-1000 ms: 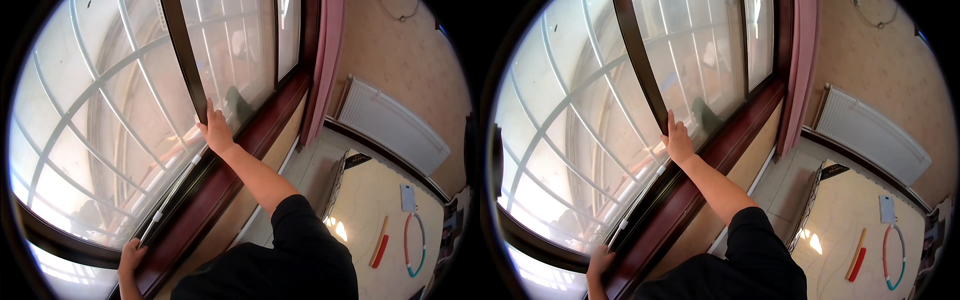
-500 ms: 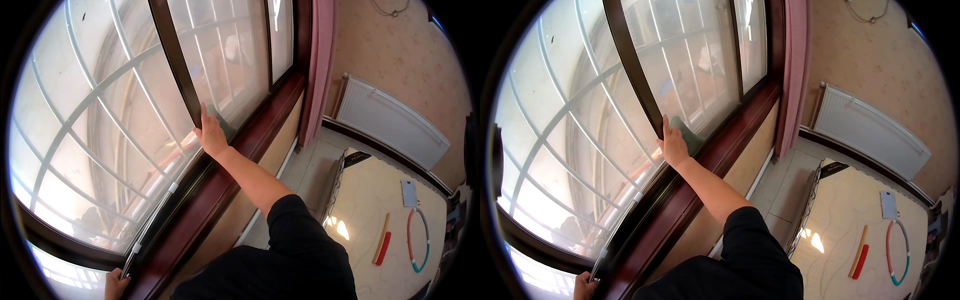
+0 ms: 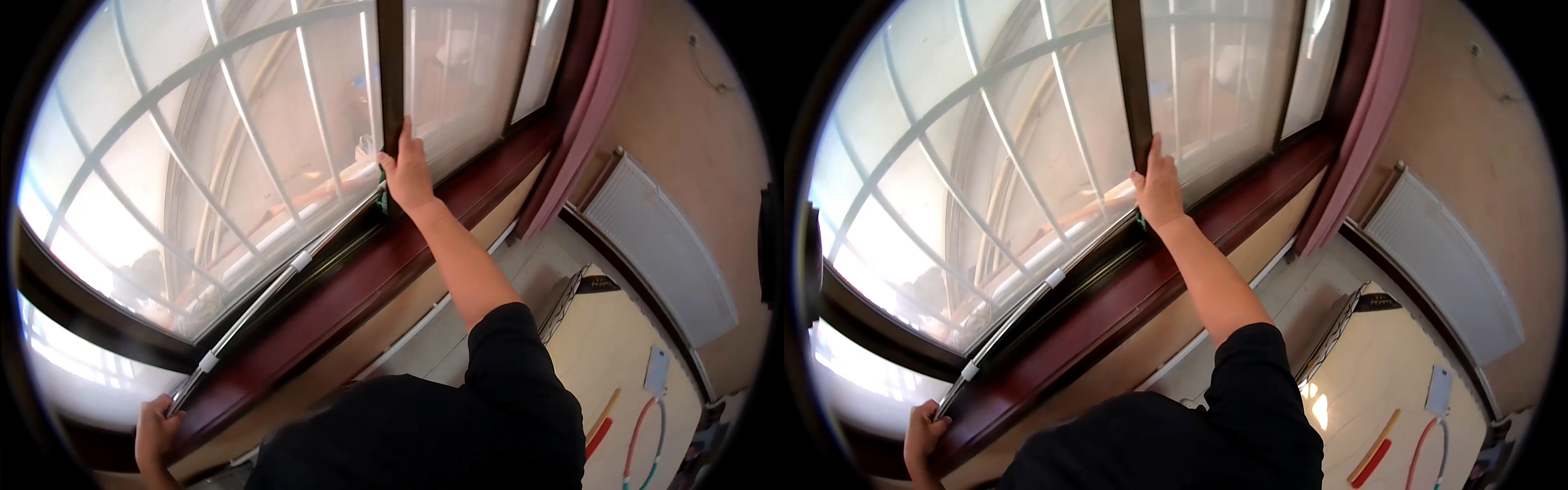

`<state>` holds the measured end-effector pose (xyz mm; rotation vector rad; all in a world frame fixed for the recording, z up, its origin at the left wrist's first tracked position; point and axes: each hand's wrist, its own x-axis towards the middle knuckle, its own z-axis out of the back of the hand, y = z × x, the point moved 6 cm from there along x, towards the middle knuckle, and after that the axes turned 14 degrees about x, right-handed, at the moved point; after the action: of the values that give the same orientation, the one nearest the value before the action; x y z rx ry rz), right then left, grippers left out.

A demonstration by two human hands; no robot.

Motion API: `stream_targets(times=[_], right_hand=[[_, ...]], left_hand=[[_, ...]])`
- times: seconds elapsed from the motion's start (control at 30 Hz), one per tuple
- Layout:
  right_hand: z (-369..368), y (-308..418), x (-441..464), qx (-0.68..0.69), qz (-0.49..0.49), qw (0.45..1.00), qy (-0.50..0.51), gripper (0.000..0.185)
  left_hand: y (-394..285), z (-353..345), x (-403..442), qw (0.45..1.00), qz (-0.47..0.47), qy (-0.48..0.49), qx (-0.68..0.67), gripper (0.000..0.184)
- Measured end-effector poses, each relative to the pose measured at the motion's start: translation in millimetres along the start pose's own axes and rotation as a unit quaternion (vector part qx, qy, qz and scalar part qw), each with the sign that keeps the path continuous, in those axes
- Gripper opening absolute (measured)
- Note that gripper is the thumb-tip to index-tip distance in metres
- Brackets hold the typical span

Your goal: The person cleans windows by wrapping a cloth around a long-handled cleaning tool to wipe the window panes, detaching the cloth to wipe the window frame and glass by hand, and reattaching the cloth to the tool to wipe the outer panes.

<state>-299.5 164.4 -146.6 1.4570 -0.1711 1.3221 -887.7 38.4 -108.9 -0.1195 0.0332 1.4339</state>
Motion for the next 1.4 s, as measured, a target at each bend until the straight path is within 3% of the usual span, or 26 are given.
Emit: stream_targets(times=[0.33, 0.53, 0.63, 0.73, 0.93, 1.13, 1.2, 1.3, 1.33, 1.4], right_hand=[[-1, 6, -2, 0.011, -0.015, 1.000, 0.012, 0.078], [-2, 10, -3, -0.021, 0.002, 1.000, 0.007, 0.076], [-5, 11, -4, -0.037, -0.045, 0.998, 0.002, 0.075], [-6, 10, -4, -0.054, 0.000, 0.998, -0.016, 0.076], [3, -5, 8, -0.094, -0.046, 0.994, -0.008, 0.076], [26, -38, 29, -0.179, -0.152, 0.972, -0.004, 0.078], [35, -44, 34, -0.207, -0.197, 0.958, 0.001, 0.078], [49, -51, 45, -0.206, -0.229, 0.951, 0.001, 0.078], [54, -59, 49, -0.212, -0.233, 0.949, 0.000, 0.077], [66, -83, 60, -0.234, -0.232, 0.944, 0.001, 0.075]], left_hand=[[14, -29, 11, 1.000, 0.002, -0.018, 0.004, 0.024], [73, -59, -3, 0.999, 0.012, -0.035, -0.011, 0.026], [104, -70, -20, 0.999, 0.030, -0.024, -0.017, 0.029], [108, -84, -22, 0.998, 0.019, -0.046, -0.026, 0.030], [149, -123, -27, 0.997, 0.059, -0.034, -0.041, 0.027], [153, -145, -21, 0.995, 0.005, -0.078, -0.055, 0.027], [162, -157, -15, 0.998, 0.012, 0.012, -0.067, 0.028], [144, -139, -16, 0.997, 0.044, 0.062, -0.008, 0.020], [148, -146, -17, 0.997, 0.047, 0.057, -0.007, 0.020], [161, -153, -20, 0.996, -0.030, -0.081, 0.018, 0.019]])
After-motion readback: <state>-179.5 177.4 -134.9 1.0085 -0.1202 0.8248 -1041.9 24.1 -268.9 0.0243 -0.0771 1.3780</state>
